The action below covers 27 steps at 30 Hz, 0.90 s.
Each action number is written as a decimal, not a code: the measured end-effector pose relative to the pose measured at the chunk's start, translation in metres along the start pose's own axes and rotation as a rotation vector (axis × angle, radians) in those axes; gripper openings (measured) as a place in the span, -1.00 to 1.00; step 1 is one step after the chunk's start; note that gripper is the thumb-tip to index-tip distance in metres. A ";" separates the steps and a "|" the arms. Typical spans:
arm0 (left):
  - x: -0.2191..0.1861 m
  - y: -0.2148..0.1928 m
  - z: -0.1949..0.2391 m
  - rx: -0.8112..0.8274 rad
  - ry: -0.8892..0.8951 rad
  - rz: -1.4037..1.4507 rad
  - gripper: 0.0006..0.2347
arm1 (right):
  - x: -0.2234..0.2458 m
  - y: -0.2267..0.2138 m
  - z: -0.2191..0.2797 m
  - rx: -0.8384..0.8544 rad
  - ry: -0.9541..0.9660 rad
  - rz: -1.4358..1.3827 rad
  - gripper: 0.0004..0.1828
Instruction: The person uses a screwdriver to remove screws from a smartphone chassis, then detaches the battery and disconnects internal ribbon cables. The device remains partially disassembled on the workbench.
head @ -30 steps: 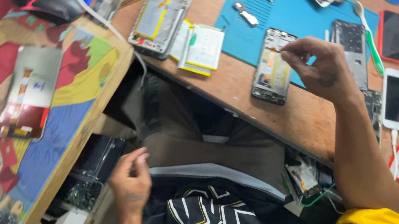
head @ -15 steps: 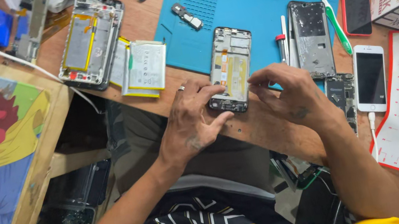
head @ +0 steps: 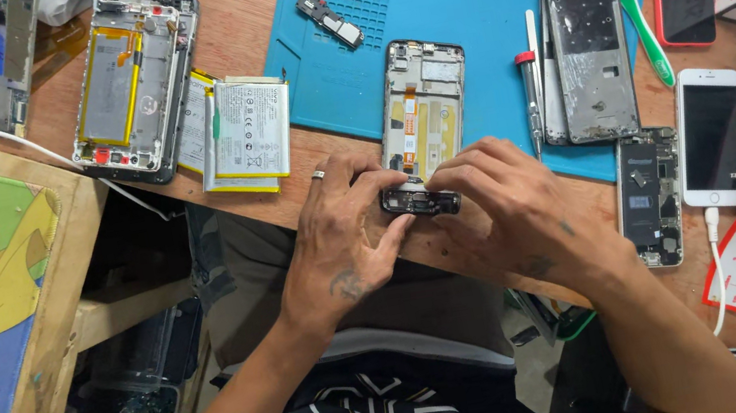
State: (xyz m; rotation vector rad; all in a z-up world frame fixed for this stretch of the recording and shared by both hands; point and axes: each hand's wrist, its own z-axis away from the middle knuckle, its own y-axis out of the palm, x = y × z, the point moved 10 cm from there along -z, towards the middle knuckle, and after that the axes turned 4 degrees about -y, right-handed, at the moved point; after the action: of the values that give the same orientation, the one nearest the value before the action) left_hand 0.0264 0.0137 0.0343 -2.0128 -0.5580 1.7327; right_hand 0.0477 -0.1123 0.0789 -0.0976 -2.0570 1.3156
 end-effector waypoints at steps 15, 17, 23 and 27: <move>0.005 -0.002 0.003 -0.001 -0.028 0.072 -0.77 | -0.009 0.016 0.005 -0.117 0.034 0.008 -0.61; 0.004 -0.002 0.001 -0.004 -0.030 0.078 -0.78 | -0.007 0.015 0.005 -0.126 0.032 0.017 -0.60; 0.006 -0.002 0.002 -0.013 -0.042 0.093 -0.78 | -0.004 0.015 0.006 -0.147 0.012 0.026 -0.61; 0.005 -0.002 0.002 -0.022 -0.024 0.086 -0.79 | -0.006 0.017 0.009 -0.151 0.003 0.019 -0.61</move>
State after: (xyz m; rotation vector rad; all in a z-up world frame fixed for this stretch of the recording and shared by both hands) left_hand 0.0252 0.0188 0.0310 -2.0616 -0.5078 1.8108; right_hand 0.0424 -0.1134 0.0599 -0.1863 -2.1553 1.1693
